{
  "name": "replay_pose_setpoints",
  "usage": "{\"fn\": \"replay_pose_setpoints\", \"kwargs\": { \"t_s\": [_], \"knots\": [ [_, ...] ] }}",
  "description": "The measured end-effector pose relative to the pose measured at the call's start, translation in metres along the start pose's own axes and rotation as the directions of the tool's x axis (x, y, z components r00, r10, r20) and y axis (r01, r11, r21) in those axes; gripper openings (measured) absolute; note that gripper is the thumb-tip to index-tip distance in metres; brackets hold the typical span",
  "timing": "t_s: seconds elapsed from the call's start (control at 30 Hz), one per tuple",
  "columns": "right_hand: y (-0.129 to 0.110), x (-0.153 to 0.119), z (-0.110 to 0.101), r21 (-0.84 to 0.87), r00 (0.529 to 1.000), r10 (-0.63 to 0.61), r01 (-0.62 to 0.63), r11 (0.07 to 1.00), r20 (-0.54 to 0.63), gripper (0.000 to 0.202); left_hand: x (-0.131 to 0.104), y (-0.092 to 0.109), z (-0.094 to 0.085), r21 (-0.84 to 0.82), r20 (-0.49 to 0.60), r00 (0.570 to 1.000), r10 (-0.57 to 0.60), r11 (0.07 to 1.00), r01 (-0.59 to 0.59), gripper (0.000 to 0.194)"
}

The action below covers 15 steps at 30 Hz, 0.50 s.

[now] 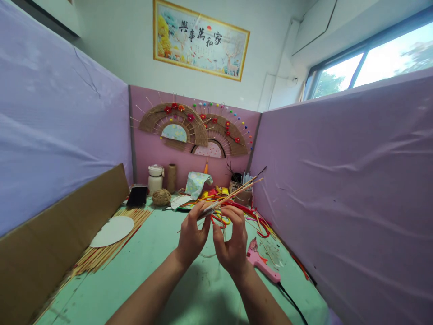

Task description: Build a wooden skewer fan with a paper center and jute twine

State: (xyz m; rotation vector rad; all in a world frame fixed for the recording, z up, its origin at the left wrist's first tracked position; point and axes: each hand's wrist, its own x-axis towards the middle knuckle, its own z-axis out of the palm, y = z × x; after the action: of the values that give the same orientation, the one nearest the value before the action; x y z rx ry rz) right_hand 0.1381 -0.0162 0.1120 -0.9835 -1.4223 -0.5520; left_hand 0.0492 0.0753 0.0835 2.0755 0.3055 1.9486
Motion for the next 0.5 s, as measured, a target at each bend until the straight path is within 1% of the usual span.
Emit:
{"fn": "replay_pose_setpoints", "kwargs": {
  "t_s": [0.1, 0.23, 0.3, 0.4, 0.5],
  "knots": [
    [0.0001, -0.0004, 0.0004, 0.002, 1.000, 0.008, -0.008, 1.000, -0.006, 0.040, 0.0009, 0.0021, 0.0006, 0.009, -0.004, 1.000, 0.004, 1.000, -0.004, 0.047],
    [0.0000, -0.0006, 0.0002, 0.003, 1.000, -0.010, 0.010, 1.000, -0.001, 0.039, 0.0005, 0.0031, 0.0012, 0.010, -0.010, 1.000, 0.007, 1.000, -0.007, 0.046],
    [-0.0001, -0.0005, -0.0002, 0.010, 1.000, -0.017, 0.017, 1.000, 0.001, 0.039, 0.0003, 0.0036, 0.0017, -0.006, -0.017, 1.000, -0.011, 1.000, 0.011, 0.046],
    [-0.0004, -0.0003, -0.0006, 0.022, 1.000, -0.010, 0.010, 1.000, -0.026, 0.040, 0.0006, 0.0047, 0.0023, -0.101, 0.007, 0.994, -0.106, 0.989, 0.106, 0.046],
    [-0.0003, -0.0014, -0.0006, 0.021, 0.999, 0.013, -0.012, 1.000, -0.052, 0.039, 0.0020, 0.0062, 0.0025, -0.243, 0.048, 0.966, -0.252, 0.936, 0.256, 0.048]
  ]
}}
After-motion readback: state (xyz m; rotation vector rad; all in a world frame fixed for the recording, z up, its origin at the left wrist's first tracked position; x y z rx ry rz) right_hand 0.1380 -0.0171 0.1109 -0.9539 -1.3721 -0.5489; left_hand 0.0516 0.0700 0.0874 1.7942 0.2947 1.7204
